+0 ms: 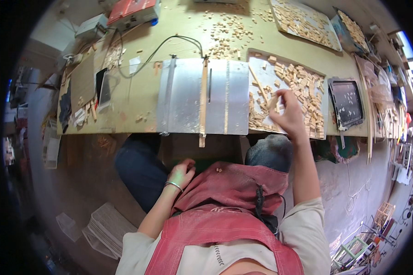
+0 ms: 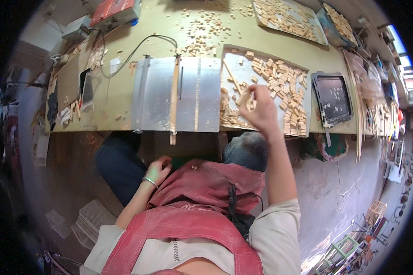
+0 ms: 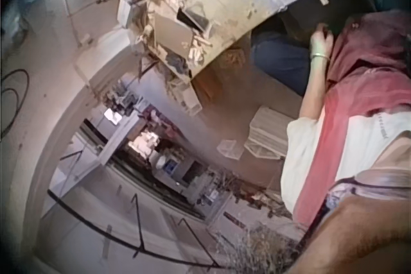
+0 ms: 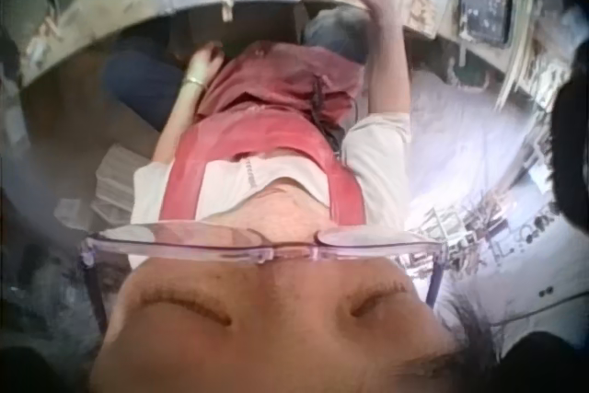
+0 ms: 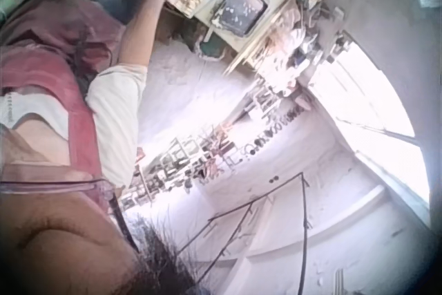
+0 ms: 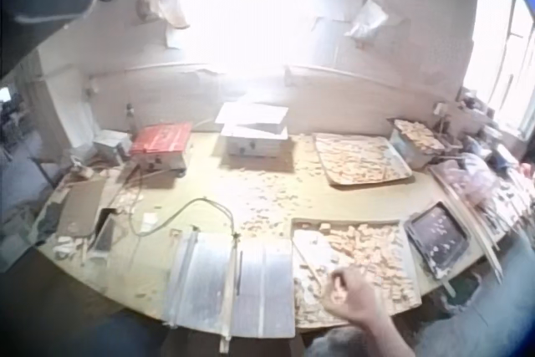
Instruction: The person sits on the floor and repeatedly feeds small wooden sticks into a table saw to cut them into short pieces. The cut pieces accumulate on the table surface next to the saw.
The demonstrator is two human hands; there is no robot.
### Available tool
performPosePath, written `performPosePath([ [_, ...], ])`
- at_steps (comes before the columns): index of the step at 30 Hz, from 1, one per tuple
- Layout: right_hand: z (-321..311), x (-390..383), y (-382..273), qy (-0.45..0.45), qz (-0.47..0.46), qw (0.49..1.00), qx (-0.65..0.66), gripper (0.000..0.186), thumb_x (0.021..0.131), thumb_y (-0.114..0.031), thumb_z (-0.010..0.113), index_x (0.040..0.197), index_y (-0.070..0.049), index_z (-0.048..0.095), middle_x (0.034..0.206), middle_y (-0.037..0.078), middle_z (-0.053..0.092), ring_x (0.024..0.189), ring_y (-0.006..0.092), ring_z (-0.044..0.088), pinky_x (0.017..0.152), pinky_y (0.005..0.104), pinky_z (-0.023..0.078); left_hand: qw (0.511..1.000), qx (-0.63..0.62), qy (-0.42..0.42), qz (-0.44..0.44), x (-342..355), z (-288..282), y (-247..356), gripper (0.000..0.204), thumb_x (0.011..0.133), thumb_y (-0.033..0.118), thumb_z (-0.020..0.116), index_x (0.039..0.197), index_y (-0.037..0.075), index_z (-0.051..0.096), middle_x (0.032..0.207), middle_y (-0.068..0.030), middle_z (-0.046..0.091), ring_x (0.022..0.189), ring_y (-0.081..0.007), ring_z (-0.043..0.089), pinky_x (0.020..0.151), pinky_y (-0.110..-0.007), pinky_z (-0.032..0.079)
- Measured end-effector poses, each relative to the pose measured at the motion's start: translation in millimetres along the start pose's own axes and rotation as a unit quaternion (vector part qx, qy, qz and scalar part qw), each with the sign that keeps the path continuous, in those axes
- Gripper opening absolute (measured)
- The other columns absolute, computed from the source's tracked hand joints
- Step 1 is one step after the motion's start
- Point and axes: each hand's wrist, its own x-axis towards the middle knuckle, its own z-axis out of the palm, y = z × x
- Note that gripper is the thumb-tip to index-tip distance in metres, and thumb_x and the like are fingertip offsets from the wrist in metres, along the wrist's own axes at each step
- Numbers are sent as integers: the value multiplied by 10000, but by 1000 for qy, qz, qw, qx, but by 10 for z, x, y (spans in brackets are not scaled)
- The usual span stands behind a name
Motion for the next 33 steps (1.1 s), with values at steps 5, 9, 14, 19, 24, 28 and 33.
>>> performPosePath([
  [5,614,-312,-1019,-65,-149,987,0,393,834,-124,761,1183,-38,603,1100,175,633,1000,374,665,883,440,561,977,-11,62,202,-245,-202,510,200,960,107,701,1128,-2,694,1024,-197,728,961,-385,731,850,-457,590],
  [9,961,-216,-1138,-104,-139,983,-53,487,837,-186,763,1275,-44,602,1179,195,627,1051,420,657,912,482,555,964,-28,57,259,-499,-459,1083,176,958,89,708,1110,3,690,1003,-183,703,926,-369,713,827,-454,572],
  [14,802,-349,-1118,-51,-145,988,-28,727,814,-216,784,1471,-20,541,1277,210,619,1202,416,623,1047,510,497,940,-65,113,316,-495,-746,1396,146,938,36,722,1078,7,691,953,-162,685,879,-339,704,790,-421,561],
  [19,948,-612,-1017,-19,-146,975,-164,1013,804,-421,817,1616,25,405,1622,202,446,1544,376,385,1302,582,196,941,-6,175,291,48,-992,1588,310,913,47,758,1209,24,669,955,-111,657,825,-243,674,775,-346,566],
  [24,1248,-697,-1051,-24,-174,967,-186,1134,835,-541,778,1681,44,302,1777,205,267,1679,351,194,1337,631,29,949,60,144,272,563,-979,1738,489,851,150,776,1300,42,613,1021,-112,630,808,-261,658,783,-376,578],
  [28,1239,-680,-1036,-35,-147,968,-200,1140,845,-560,760,1683,54,291,1783,209,255,1687,345,178,1334,634,9,966,61,96,234,641,-1043,1876,572,773,168,743,1308,30,598,1143,-196,668,1011,-392,699,901,-503,574],
  [33,1282,-710,-1103,-25,-151,971,-183,1118,788,-443,803,1662,68,329,1766,233,282,1679,360,204,1328,653,26,957,103,123,241,740,-986,1828,575,788,200,746,1324,59,593,1065,-154,641,881,-343,688,823,-461,584],
])
